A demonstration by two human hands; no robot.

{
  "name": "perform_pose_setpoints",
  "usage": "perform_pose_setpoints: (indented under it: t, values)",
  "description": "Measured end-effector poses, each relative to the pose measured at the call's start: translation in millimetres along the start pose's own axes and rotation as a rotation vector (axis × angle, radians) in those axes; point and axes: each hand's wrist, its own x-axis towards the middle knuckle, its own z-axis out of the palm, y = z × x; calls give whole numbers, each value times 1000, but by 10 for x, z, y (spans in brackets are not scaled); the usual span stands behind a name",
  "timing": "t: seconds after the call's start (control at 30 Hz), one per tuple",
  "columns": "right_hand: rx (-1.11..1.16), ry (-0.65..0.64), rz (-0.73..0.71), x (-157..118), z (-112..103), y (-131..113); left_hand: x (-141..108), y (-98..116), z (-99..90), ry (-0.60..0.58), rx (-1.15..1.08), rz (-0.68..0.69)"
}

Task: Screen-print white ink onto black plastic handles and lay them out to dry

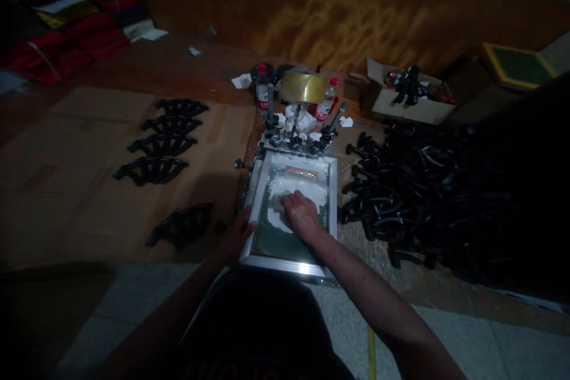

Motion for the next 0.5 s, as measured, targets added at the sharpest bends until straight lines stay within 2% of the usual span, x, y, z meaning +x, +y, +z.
perform_pose_setpoints:
  t: [0.1, 0.2, 0.27, 0.33, 0.4, 0.5]
  values:
    - [55, 12, -241, -219, 121, 19, -4, 0, -1, -11, 4, 10]
    - [112, -29, -361, -254, 54, 116, 4, -31, 3, -18, 4, -2]
    - [147, -56, -333, -170, -42, 173, 12, -64, 8, -9, -15, 21]
    - [147, -24, -248, -81, -90, 185, 18, -93, 12, -4, -44, 46]
    - [119, 26, -190, -69, -44, 158, 21, -106, 15, -2, -73, 39]
    - [127, 26, -260, -213, 117, 120, 25, -97, 20, 5, -99, 12]
